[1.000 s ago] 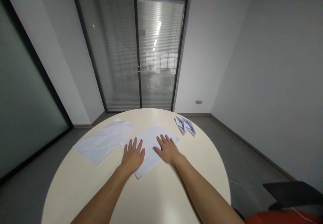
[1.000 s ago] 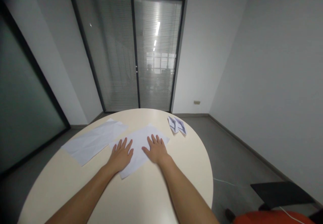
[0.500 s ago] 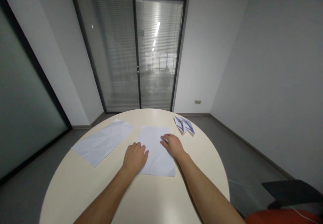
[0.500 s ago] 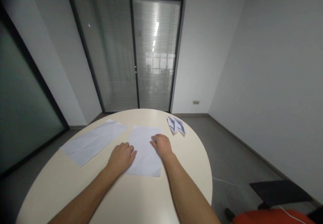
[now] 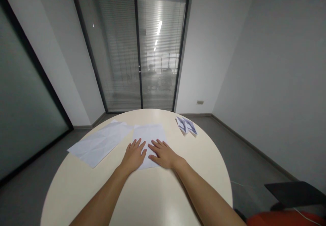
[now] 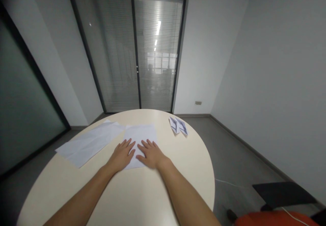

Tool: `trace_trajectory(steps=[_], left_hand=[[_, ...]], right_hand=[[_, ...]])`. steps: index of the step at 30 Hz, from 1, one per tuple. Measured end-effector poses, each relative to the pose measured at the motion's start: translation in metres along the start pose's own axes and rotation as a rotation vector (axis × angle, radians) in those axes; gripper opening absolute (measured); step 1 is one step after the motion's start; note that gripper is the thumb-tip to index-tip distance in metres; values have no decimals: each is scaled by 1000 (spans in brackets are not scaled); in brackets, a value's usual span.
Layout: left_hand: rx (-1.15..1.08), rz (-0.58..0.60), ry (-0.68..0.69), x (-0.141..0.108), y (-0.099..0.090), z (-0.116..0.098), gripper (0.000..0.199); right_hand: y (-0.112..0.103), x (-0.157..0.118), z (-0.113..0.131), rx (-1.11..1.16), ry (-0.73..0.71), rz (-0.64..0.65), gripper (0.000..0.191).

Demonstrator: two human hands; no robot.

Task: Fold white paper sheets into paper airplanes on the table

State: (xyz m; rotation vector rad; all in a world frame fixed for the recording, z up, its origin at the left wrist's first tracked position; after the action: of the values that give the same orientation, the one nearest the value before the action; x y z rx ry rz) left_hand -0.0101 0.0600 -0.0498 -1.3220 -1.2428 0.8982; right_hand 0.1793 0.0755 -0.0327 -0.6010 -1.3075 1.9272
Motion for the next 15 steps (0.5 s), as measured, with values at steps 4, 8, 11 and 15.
trace_trajectory(steps=[4,8,11,15], left_hand=[[-37,34,54,2,5,4,53],[-82,58,141,-2,4,5,56],[-101,61,179,-2,3,4,56],[-119,57,215,0,3,4,56]], right_hand=[[2,3,-15,-21,165,-16,74],[-4,1,-23,-54,280,-63,71],[-8,0,-25,-85,256,-128,62],[-3,3,-22,-32,96,-122,60]])
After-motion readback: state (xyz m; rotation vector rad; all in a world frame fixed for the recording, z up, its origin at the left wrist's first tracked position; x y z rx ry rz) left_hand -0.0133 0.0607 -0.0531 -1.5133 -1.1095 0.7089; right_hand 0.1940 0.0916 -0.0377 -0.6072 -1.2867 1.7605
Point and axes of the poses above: each hand's wrist, its own x-axis towards the middle knuckle, its own y-axis out of the palm, z = x × y, the point moved 2 cm from there along x, towards the middle knuckle, and after that the axes turned 2 degrees about y, right-handed, at the moved point
